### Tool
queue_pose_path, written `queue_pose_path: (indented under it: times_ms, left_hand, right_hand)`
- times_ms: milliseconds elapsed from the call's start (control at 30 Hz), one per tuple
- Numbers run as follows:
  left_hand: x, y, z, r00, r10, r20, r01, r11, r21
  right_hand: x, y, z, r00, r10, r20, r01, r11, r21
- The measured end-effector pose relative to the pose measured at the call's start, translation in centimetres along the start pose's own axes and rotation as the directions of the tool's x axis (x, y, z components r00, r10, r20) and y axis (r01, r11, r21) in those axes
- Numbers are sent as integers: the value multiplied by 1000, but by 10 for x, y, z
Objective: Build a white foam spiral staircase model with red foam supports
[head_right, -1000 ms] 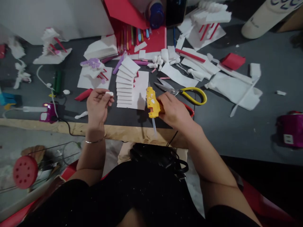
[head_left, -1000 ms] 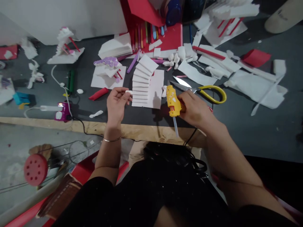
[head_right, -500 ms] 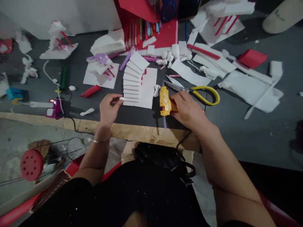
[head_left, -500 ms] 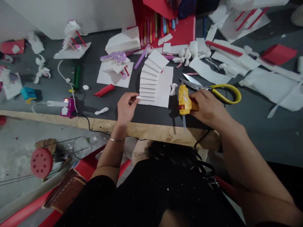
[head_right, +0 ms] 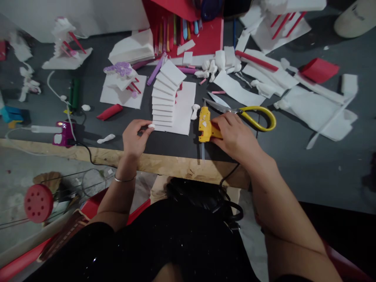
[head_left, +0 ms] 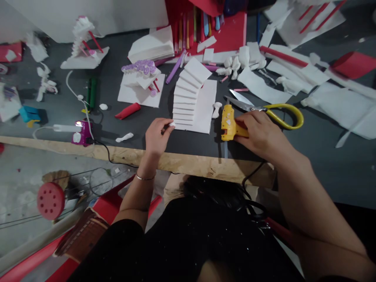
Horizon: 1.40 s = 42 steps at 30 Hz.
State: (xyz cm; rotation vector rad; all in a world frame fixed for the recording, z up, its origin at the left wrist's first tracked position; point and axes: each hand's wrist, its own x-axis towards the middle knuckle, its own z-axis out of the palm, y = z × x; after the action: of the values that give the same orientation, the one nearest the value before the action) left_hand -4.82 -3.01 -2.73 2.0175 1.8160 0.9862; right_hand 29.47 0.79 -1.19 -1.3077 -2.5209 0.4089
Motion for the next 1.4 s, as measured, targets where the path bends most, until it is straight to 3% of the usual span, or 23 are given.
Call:
queue_pose_path:
  times_ms: [300, 433, 633, 800, 933, 1133, 1400]
  left_hand:
    - [-5, -2, 3, 1000, -22, 9, 22, 1000, 10]
    - [-7, -1, 3, 1000, -25, 10, 25, 1000, 19]
    - [-7, -1, 4, 1000, -18, 7, 18, 1000, 4]
    - [-6, -1, 5, 995, -102, -11, 102, 995, -9]
    - [-5, -1, 5, 996, -85, 1, 85, 996, 18]
    - [-6, -3, 6, 999, 17, -35, -15, 998, 56]
    - [-5, -4, 5, 997, 71, 4, -71, 987, 145]
  right_hand:
    - [-2, 0, -6, 999, -45, 23, 45, 999, -2]
    - [-4, -2, -20, 996, -85, 16, 85, 995, -42]
    - [20, -33, -33, 962, -261, -84, 257, 965, -57]
    - [47, -70, -12, 934, -352, 68, 354, 935, -29]
    - [58, -87, -6, 919, -352, 180, 375, 920, -113]
    - [67, -98, -11, 897, -255, 362, 333, 927, -171]
    - [68, -100, -5, 887, -225, 403, 317, 932, -178]
